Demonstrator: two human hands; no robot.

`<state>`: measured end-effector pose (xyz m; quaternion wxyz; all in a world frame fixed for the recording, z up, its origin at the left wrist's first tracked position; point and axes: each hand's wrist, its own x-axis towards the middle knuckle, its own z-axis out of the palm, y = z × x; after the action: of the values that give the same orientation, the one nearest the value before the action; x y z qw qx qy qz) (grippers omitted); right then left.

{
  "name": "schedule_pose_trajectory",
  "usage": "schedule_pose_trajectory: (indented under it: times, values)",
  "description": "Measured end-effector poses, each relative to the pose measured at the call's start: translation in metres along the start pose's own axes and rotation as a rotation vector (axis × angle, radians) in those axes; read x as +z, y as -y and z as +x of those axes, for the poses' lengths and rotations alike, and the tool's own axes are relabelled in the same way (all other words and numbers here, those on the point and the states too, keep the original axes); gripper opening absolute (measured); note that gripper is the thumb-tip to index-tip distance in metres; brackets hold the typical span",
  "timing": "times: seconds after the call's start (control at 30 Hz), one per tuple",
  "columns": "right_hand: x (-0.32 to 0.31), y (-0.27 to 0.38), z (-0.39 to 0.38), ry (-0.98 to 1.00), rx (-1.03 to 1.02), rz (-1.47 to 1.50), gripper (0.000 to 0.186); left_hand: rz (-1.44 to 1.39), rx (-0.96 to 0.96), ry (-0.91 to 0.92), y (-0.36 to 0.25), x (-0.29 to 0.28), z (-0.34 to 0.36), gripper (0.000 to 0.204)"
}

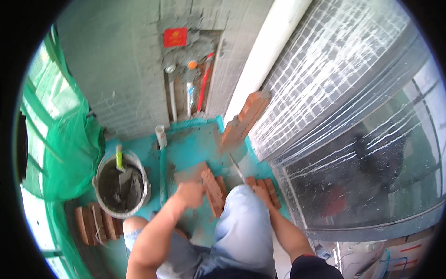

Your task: The person lays bricks to build a wall, applying mortar with a trowel, placing each brick onto the wall, and scraping away excess mortar.

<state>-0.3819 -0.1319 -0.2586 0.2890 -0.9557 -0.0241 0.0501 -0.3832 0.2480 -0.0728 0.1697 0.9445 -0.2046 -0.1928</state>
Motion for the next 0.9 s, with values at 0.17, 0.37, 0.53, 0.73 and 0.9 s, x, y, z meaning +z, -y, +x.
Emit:
schedule_pose_trajectory:
  times: [0.17,0.37,0.53,0.73,0.9]
  values:
    - [-0.121,0.183,0.023,0.381,0.210,0.264,0.035,-0.128,-0.324,-0.527,0.085,-0.044,-0.035,0.033]
    - [-0.211,0.301,0.016,0.376,0.100,0.475,0.022,-0.102,-0.342,-0.313,0.102,-0.015,-0.067,0.057]
    - [-0.184,0.321,-0.034,0.541,0.248,1.247,0.019,0.015,-0.333,-0.115,0.069,0.018,-0.056,0.044]
    - [-0.160,0.281,-0.047,0.699,0.478,1.443,0.010,-0.141,-0.626,0.005,0.036,0.112,0.019,0.041]
    - [-0.153,0.248,-0.030,0.700,0.714,1.809,0.022,-0.761,-0.959,-0.040,-0.035,0.208,0.066,0.109]
